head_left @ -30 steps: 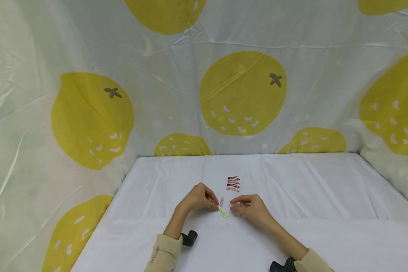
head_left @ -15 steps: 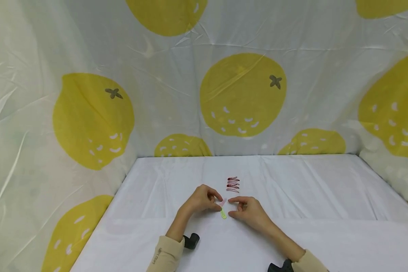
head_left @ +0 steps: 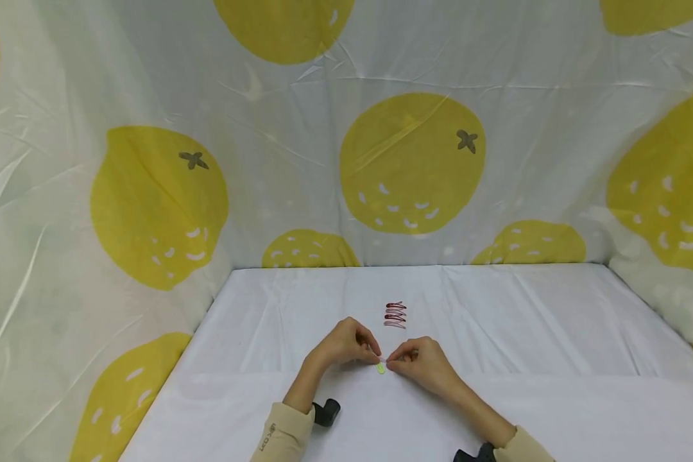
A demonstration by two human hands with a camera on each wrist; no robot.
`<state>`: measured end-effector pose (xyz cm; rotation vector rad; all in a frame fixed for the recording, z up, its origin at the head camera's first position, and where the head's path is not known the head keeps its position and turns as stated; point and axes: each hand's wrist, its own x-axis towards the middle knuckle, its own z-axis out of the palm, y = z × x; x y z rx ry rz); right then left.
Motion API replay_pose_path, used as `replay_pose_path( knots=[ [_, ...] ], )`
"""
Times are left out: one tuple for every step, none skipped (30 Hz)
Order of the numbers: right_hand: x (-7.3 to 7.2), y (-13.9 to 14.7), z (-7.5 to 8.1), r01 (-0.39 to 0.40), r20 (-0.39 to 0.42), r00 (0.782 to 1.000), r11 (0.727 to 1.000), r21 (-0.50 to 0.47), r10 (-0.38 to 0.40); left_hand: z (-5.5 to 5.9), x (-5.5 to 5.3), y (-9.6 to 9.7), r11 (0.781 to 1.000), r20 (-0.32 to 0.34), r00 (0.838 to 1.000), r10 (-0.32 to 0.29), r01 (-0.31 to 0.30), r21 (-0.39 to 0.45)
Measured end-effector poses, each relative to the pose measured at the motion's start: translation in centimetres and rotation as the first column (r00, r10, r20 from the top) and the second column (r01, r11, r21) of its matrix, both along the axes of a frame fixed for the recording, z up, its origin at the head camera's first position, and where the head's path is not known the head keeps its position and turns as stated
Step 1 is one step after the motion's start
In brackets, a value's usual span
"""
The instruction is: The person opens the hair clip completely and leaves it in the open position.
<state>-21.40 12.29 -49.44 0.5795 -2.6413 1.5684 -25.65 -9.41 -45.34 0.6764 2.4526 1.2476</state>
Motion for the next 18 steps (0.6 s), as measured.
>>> replay_pose_path(
  knots=[
    [0.01, -0.04, 0.04, 0.005, -0.002, 1.000, 1.000, -0.003, -0.005, 0.00, 0.02, 0.08, 1.000, -0.005, 1.000, -0.005, 0.005, -0.002],
    [0.01, -0.07, 0.07, 0.011, -0.004, 1.000, 1.000, -0.004, -0.011, 0.01, 0.05, 0.19, 1.000, -0.008, 1.000, -0.012, 0.012, -0.002],
    [0.02, -0.11, 0.09, 0.018, -0.006, 1.000, 1.000, -0.006, -0.018, 0.01, 0.09, 0.30, 1.000, -0.009, 1.000, -0.018, 0.018, -0.005],
    [0.02, -0.14, 0.10, 0.025, -0.005, 1.000, 1.000, -0.007, -0.025, 0.02, 0.14, 0.41, 1.000, -0.009, 1.000, -0.023, 0.023, -0.009],
    [0.03, -0.18, 0.10, 0.031, -0.003, 1.000, 0.999, -0.009, -0.031, 0.00, 0.19, 0.52, 1.000, -0.008, 1.000, -0.028, 0.028, -0.011],
    [0.03, -0.20, 0.08, 0.034, -0.003, 0.999, 0.999, -0.011, -0.034, 0.00, 0.25, 0.61, 0.999, -0.005, 1.000, -0.029, 0.029, -0.016],
    [0.04, -0.21, 0.05, 0.039, -0.001, 0.999, 0.999, -0.008, -0.039, 0.00, 0.31, 0.68, 0.999, -0.001, 1.000, -0.027, 0.027, -0.021],
    [0.04, -0.22, 0.00, 0.043, -0.001, 0.999, 0.999, -0.005, -0.043, 0.03, 0.37, 0.73, 1.000, 0.005, 1.000, -0.023, 0.023, -0.021],
    [0.05, -0.22, -0.03, 0.044, -0.001, 0.999, 0.999, -0.005, -0.044, 0.05, 0.42, 0.75, 1.000, 0.009, 1.000, -0.016, 0.016, -0.022],
    [0.07, -0.23, -0.05, 0.045, 0.001, 0.999, 0.999, -0.006, -0.045, 0.06, 0.43, 0.74, 1.000, 0.011, 1.000, -0.010, 0.010, -0.022],
    [0.08, -0.22, -0.06, 0.043, 0.001, 0.999, 0.999, -0.010, -0.043, 0.09, 0.43, 0.72, 1.000, 0.011, 1.000, -0.005, 0.005, -0.025],
    [0.07, -0.20, -0.09, 0.040, -0.001, 0.999, 0.999, -0.012, -0.040, 0.10, 0.38, 0.67, 1.000, 0.010, 1.000, -0.001, 0.001, -0.028],
    [0.07, -0.19, -0.10, 0.040, -0.007, 0.999, 0.999, -0.011, -0.040, 0.12, 0.34, 0.62, 1.000, 0.007, 1.000, 0.003, -0.002, -0.031],
    [0.07, -0.18, -0.10, 0.039, -0.013, 0.999, 0.999, -0.011, -0.039, 0.13, 0.27, 0.54, 0.999, 0.006, 1.000, 0.005, -0.004, -0.032],
    [0.07, -0.17, -0.09, 0.038, -0.017, 0.999, 0.999, -0.009, -0.039, 0.15, 0.20, 0.45, 0.999, 0.008, 1.000, 0.006, -0.005, -0.035],
    [0.09, -0.17, -0.07, 0.038, -0.015, 0.999, 0.999, -0.008, -0.039, 0.18, 0.13, 0.35, 0.999, 0.006, 1.000, 0.003, -0.003, -0.040],
    [0.09, -0.17, -0.06, 0.040, -0.017, 0.999, 0.999, -0.004, -0.040, 0.22, 0.08, 0.24, 0.999, 0.004, 1.000, -0.002, 0.002, -0.042],
    [0.10, -0.19, -0.06, 0.044, -0.016, 0.999, 0.999, 0.007, -0.044, 0.25, 0.02, 0.11, 0.999, 0.005, 1.000, -0.006, 0.006, -0.044]
  ],
)
